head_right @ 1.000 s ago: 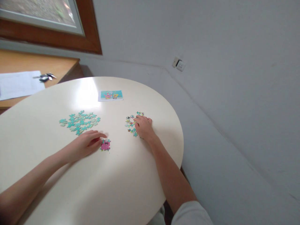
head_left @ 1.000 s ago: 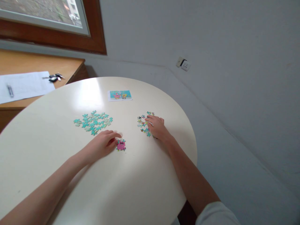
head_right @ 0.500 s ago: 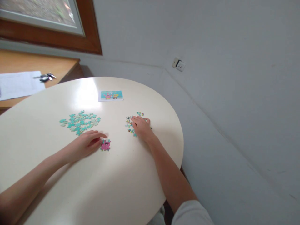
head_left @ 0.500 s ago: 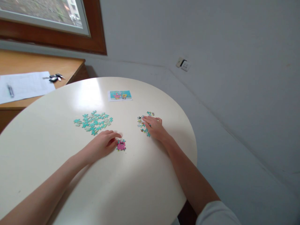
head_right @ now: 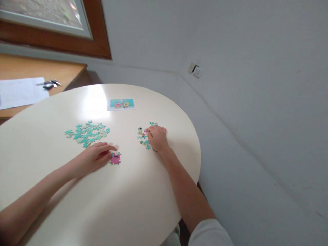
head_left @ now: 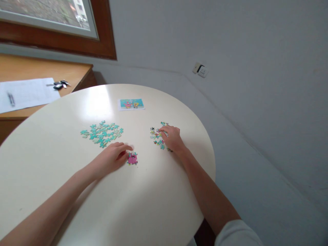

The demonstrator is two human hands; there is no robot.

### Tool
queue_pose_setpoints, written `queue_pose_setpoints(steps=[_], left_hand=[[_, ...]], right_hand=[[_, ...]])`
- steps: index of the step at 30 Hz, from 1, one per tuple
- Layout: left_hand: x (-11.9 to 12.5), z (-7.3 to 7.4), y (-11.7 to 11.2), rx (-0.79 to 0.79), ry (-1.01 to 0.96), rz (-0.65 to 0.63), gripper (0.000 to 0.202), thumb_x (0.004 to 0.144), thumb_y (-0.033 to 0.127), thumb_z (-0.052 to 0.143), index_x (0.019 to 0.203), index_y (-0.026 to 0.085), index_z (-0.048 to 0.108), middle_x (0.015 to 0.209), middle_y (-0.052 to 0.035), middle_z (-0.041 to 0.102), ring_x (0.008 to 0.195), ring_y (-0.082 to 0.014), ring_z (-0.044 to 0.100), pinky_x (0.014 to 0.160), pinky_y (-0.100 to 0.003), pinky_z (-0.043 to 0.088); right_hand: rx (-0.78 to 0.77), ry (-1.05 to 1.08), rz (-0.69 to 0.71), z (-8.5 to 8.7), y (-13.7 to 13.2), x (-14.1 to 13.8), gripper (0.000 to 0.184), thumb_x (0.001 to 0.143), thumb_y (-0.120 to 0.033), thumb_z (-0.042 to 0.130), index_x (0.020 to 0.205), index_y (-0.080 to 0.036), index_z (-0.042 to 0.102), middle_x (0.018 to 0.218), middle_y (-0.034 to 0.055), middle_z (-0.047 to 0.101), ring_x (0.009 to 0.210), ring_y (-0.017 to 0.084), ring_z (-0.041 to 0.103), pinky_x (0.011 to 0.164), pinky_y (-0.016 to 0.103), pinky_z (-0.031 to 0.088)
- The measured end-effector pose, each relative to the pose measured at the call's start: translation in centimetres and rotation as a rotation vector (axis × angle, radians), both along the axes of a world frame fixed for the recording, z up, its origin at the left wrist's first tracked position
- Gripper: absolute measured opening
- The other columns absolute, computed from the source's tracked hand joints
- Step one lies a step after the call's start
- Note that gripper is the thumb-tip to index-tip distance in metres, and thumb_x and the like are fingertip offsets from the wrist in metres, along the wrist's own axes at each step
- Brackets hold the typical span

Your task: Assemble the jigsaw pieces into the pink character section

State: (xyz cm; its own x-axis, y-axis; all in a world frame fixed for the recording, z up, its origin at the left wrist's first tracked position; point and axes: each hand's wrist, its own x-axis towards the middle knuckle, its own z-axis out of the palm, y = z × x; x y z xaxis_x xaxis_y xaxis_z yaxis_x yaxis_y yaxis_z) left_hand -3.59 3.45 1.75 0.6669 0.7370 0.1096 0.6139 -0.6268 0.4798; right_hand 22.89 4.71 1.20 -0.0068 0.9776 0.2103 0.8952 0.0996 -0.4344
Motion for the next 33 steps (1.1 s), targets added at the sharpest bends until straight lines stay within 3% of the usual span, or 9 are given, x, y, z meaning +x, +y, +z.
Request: queue_pose_setpoints(steps=[24,33], left_hand=[[0.1,0.1,-0.1,-0.001,0.000,-0.004,0.037,0.083,0.028,0.035,0.101,0.015,0.065,0.091,-0.0086,0.067,0.078,-0.0188,0.059,0.072,-0.027,0.046],[-0.1,-0.2,0.0,0.001,0.001,-0.004,0.036,0.083,0.027,0.036,0.102,0.016,0.064,0.091,-0.0073,0.067,0.078,-0.0184,0.059,0.072,-0.027,0.046]], right_hand=[[-0.014,-0.046,-0.028,-0.4,0.1,0.1,0.027,0.083,-0.020,0.045,0.097,-0.021,0.068,0.115,0.0066,0.062,0.110,0.020,0.052,0.095,0.038,0.031],[0.026,-0.066,-0.215,0.1,0.1,1.2,0.032,0.082,-0.020,0.044,0.107,-0.019,0.065,0.119,0.0081,0.059,0.110,0.022,0.051,0.096,0.039,0.032]])
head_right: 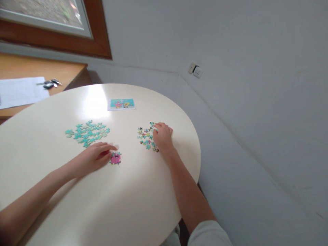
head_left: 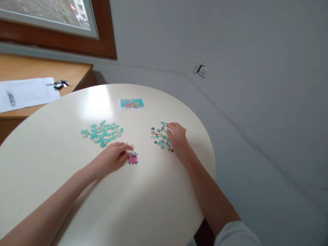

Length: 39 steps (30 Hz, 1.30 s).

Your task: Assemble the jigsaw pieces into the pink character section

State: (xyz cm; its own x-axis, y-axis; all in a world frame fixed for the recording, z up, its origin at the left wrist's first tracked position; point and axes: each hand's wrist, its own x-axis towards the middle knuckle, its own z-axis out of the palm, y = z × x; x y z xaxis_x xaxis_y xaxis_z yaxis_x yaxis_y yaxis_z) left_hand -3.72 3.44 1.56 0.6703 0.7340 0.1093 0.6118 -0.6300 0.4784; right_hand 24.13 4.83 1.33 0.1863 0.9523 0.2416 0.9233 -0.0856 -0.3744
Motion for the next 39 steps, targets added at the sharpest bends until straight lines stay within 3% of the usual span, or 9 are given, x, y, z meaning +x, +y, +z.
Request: queue_pose_setpoints(steps=[7,22,39], left_hand=[[0.0,0.1,0.0,-0.008,0.009,0.004,0.036,0.083,0.028,0.037,0.102,0.017,0.065,0.090,-0.0072,0.067,0.078,-0.0187,0.059,0.072,-0.027,0.046],[0.1,0.4,-0.1,-0.021,0.011,0.003,0.037,0.083,0.028,0.035,0.102,0.016,0.064,0.091,-0.0083,0.067,0.080,-0.0190,0.059,0.073,-0.028,0.046],[0.0,0.2,0.0,-0.017,0.009,0.003,0.036,0.083,0.028,0.036,0.102,0.017,0.064,0.093,-0.0079,0.067,0.080,-0.0188,0.059,0.074,-0.027,0.046]], right_hand=[[-0.030,-0.060,-0.094,0.3,-0.1,1.1,0.035,0.082,-0.020,0.044,0.112,-0.018,0.062,0.123,0.0099,0.056,0.112,0.023,0.050,0.096,0.040,0.034],[-0.068,-0.065,-0.111,0.5,-0.2,1.8,0.040,0.081,-0.014,0.040,0.113,-0.018,0.062,0.126,0.0108,0.053,0.111,0.025,0.050,0.095,0.042,0.034],[-0.095,-0.020,-0.104,0.9,-0.2,2.3,0.026,0.079,-0.017,0.047,0.087,-0.022,0.071,0.111,0.0058,0.062,0.102,0.021,0.055,0.092,0.039,0.035]])
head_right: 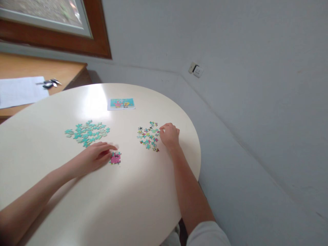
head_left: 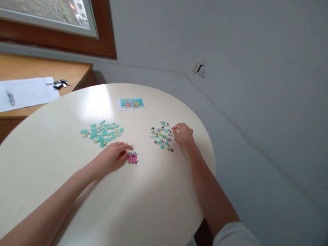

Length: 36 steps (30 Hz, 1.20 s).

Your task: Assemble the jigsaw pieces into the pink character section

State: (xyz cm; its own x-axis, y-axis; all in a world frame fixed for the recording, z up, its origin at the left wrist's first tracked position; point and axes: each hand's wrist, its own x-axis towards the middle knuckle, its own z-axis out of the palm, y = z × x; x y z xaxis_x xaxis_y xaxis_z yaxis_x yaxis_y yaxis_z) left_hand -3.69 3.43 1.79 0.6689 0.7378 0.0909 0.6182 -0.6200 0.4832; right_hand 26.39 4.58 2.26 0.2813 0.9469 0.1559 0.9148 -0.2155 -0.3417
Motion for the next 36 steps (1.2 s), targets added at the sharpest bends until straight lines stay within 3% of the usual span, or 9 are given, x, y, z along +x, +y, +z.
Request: queue_pose_setpoints(steps=[36], left_hand=[[0.24,0.36,-0.09,0.009,0.009,0.002,0.037,0.082,0.027,0.035,0.100,0.016,0.065,0.087,-0.0079,0.067,0.077,-0.0185,0.059,0.073,-0.027,0.046]], right_hand=[[-0.066,-0.054,0.011,0.01,-0.04,-0.12,0.026,0.080,-0.019,0.046,0.086,-0.023,0.071,0.107,0.0039,0.065,0.100,0.020,0.057,0.089,0.035,0.037]])
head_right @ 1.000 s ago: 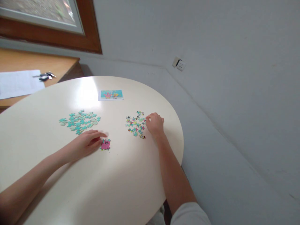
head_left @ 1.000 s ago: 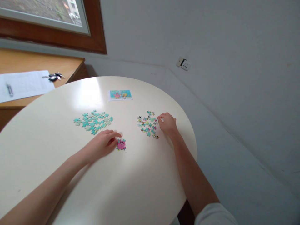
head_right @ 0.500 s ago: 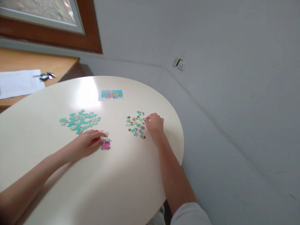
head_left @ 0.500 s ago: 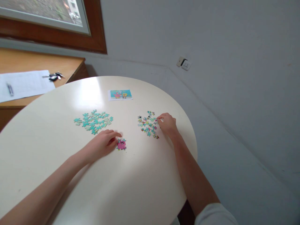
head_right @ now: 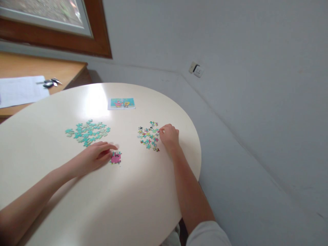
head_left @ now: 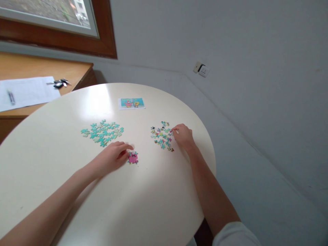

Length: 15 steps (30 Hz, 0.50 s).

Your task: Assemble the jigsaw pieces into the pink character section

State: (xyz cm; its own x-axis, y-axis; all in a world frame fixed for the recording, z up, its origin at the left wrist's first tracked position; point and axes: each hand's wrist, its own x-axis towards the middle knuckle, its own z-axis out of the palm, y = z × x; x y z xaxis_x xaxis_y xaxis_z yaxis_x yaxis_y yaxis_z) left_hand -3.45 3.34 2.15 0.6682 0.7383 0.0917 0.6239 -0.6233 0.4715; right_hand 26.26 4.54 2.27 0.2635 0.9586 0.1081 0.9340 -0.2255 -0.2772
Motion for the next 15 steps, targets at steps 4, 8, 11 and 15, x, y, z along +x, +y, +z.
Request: queue_pose_setpoints(steps=[4,8,11,15], left_hand=[[-0.07,-0.03,-0.04,0.000,0.002,-0.005,0.036,0.083,0.028,0.035,0.101,0.016,0.064,0.087,-0.0078,0.067,0.076,-0.0182,0.059,0.073,-0.027,0.046],[-0.19,-0.20,-0.01,0.005,-0.004,-0.010,0.036,0.083,0.028,0.036,0.101,0.016,0.064,0.087,-0.0078,0.066,0.077,-0.0181,0.059,0.074,-0.026,0.046],[-0.24,-0.35,0.06,0.005,-0.015,-0.010,0.036,0.083,0.028,0.036,0.101,0.015,0.064,0.088,-0.0082,0.066,0.078,-0.0184,0.059,0.074,-0.027,0.046],[-0.26,-0.40,0.08,0.004,-0.017,-0.007,0.036,0.083,0.028,0.036,0.101,0.016,0.065,0.089,-0.0081,0.067,0.078,-0.0187,0.059,0.074,-0.027,0.046]], right_hand=[[-0.005,0.004,0.005,-0.05,0.07,0.04,0.026,0.080,-0.019,0.046,0.087,-0.023,0.071,0.107,0.0045,0.065,0.100,0.020,0.057,0.090,0.036,0.037],[-0.010,0.007,0.004,-0.05,0.11,0.06,0.026,0.080,-0.019,0.046,0.088,-0.022,0.071,0.107,0.0045,0.065,0.101,0.020,0.057,0.090,0.035,0.037],[-0.025,0.004,0.002,-0.01,0.10,0.02,0.026,0.081,-0.019,0.046,0.089,-0.022,0.071,0.107,0.0043,0.065,0.101,0.020,0.056,0.091,0.035,0.037],[-0.036,-0.001,0.001,0.01,0.11,-0.03,0.027,0.081,-0.020,0.046,0.091,-0.021,0.070,0.108,0.0043,0.065,0.102,0.019,0.056,0.091,0.034,0.036]])
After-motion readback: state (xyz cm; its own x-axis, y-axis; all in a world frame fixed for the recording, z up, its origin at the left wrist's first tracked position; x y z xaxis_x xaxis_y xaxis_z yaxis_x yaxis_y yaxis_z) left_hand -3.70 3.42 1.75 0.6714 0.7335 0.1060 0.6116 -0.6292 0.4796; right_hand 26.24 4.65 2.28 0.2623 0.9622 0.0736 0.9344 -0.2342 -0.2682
